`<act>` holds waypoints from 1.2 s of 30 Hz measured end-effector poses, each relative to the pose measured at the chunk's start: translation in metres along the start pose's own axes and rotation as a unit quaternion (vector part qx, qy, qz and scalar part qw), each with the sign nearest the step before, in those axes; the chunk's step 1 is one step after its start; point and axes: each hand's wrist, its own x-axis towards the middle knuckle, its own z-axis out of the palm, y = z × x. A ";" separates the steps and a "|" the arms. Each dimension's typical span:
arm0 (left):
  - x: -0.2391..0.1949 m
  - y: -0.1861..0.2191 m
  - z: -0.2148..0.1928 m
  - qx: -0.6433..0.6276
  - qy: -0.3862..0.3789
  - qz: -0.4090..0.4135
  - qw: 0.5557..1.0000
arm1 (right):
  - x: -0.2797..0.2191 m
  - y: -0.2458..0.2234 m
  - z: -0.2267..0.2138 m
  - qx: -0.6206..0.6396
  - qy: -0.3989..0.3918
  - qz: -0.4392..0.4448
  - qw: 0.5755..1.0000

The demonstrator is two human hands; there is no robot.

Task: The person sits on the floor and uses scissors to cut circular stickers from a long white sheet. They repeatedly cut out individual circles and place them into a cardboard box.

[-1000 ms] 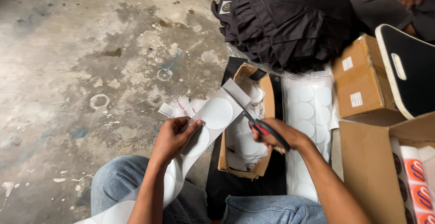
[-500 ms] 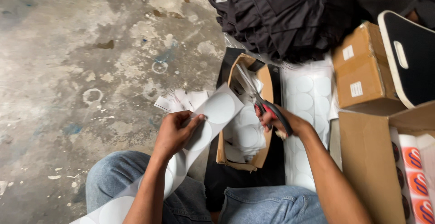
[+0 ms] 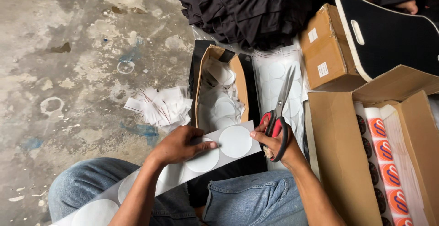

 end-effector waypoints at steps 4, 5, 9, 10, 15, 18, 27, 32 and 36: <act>-0.009 0.008 -0.009 0.005 0.011 -0.007 1.000 | 0.009 0.004 0.001 0.024 0.013 -0.010 1.000; -0.006 0.003 -0.010 0.005 0.012 -0.007 1.000 | 0.001 -0.006 0.004 0.024 0.012 -0.011 1.000; -0.006 -0.011 -0.014 0.010 0.042 0.012 0.999 | -0.015 0.007 -0.003 0.060 -0.052 0.013 0.997; -0.007 -0.011 -0.017 0.012 0.059 0.013 0.998 | -0.013 0.023 -0.009 0.088 -0.090 0.022 0.992; -0.012 -0.010 -0.016 0.057 0.100 0.073 0.991 | -0.089 0.079 -0.038 0.041 -0.211 0.247 0.945; -0.012 -0.006 -0.010 0.075 0.120 0.101 0.985 | -0.102 0.088 -0.025 0.055 -0.215 0.387 0.895; -0.014 -0.002 0.000 0.097 0.142 0.134 0.976 | -0.099 -0.010 0.029 -0.118 -0.315 0.237 0.912; -0.011 -0.005 0.001 0.101 0.139 0.144 0.975 | -0.099 -0.001 0.028 -0.131 -0.311 0.229 0.913; -0.011 -0.005 0.002 0.093 0.130 0.147 0.976 | -0.097 -0.001 0.029 -0.152 -0.291 0.226 0.917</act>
